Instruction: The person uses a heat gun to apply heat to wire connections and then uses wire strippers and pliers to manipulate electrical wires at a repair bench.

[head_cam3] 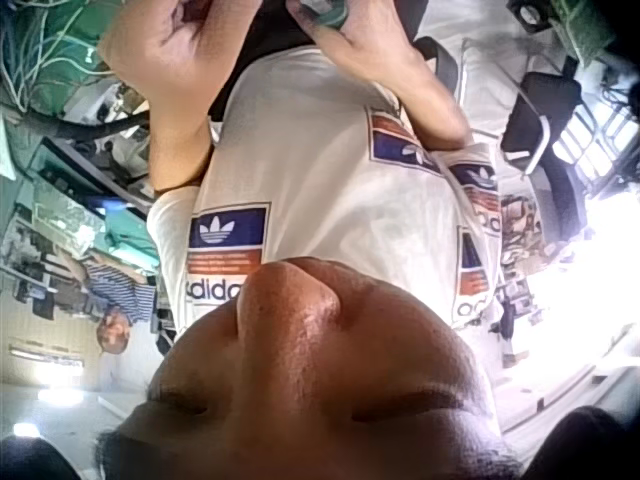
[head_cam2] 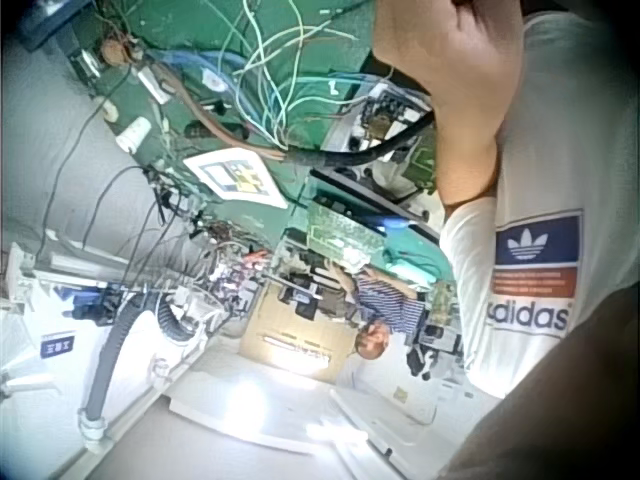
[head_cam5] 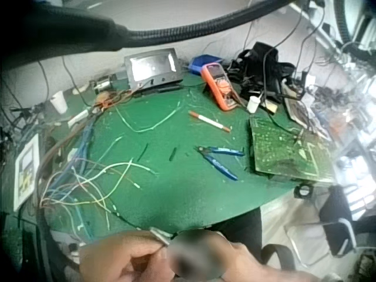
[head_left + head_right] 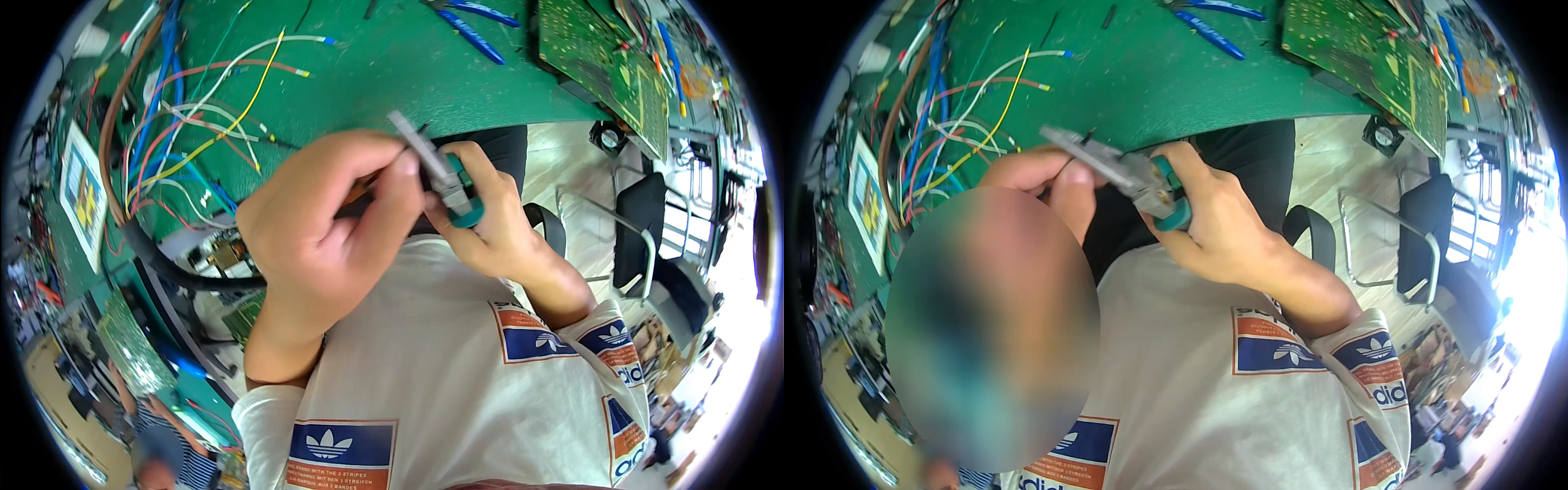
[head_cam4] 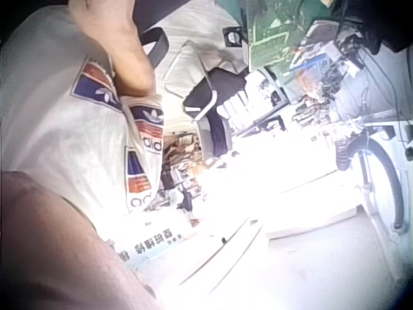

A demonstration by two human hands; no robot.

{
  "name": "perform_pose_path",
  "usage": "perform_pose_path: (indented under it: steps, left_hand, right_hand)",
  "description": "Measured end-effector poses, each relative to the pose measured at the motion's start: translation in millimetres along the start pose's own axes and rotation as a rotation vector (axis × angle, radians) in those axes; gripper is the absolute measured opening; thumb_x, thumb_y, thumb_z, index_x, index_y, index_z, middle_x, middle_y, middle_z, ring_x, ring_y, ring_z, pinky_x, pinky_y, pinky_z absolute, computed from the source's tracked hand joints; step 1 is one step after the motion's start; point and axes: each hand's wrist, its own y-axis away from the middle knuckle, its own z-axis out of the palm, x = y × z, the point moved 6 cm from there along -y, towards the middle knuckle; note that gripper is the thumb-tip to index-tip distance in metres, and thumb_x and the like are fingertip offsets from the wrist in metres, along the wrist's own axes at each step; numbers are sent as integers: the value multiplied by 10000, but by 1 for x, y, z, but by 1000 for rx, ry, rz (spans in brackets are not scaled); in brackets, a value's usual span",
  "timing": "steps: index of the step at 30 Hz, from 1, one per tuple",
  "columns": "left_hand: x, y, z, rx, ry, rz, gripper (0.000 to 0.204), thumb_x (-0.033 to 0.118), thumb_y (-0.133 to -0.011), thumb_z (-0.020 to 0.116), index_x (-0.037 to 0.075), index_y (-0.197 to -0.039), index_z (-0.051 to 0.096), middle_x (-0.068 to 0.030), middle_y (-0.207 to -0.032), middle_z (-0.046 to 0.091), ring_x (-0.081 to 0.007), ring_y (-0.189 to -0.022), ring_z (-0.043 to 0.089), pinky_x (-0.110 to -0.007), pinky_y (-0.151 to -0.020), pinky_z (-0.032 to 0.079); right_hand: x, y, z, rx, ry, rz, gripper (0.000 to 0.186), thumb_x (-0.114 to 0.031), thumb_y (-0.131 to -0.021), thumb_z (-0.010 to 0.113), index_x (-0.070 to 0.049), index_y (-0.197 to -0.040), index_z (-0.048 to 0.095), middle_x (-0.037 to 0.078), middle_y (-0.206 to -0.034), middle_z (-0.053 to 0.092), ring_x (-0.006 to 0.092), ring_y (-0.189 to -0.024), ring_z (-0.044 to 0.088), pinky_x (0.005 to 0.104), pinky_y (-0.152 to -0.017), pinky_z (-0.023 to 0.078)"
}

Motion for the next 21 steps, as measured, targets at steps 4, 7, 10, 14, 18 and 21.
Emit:
perform_pose_path:
  steps: [4,7,10,14,18,21]
  left_hand:
    - [-22,9,4,91,15,210,123,-44,-798,764,-12,-888,687,-121,-814,705,-233,-645,643,-295,-583,515]
    - [-17,7,0,87,28,399,125,-23,-800,772,-22,-874,671,-149,-828,700,-273,-674,650,-331,-609,526]
    - [-18,9,-2,36,71,453,136,-1,-800,777,-30,-859,659,-176,-823,686,-317,-692,651,-368,-629,532]
    - [-29,19,0,31,167,548,175,70,-828,776,-52,-853,653,-180,-819,681,-336,-691,644,-386,-619,528]
    - [-32,29,-3,50,130,580,237,125,-854,777,-80,-866,658,-185,-814,683,-340,-689,641,-397,-608,525]
    - [-31,29,-6,38,119,579,239,123,-854,771,-88,-868,659,-190,-813,684,-340,-687,639,-399,-603,522]
  right_hand:
    - [-4,0,-10,51,194,-80,502,31,-761,713,33,-1231,538,230,-948,664,439,-813,667,410,-715,542]
    - [-8,2,-17,94,288,-201,652,53,-576,696,52,-1201,508,234,-905,630,465,-789,636,490,-677,528]
    - [-10,4,-21,69,332,-234,648,43,-561,694,57,-1185,521,224,-897,626,454,-789,643,487,-683,529]
    - [-17,2,-28,143,418,-394,619,13,-549,694,41,-1153,563,173,-852,599,390,-731,618,451,-663,515]
    - [-23,-2,-33,163,545,-466,583,-9,-561,684,20,-1136,591,132,-834,567,322,-716,584,415,-663,498]
    - [-24,-1,-32,77,543,-397,566,63,-623,701,44,-1174,572,199,-1002,640,403,-849,596,459,-773,495]
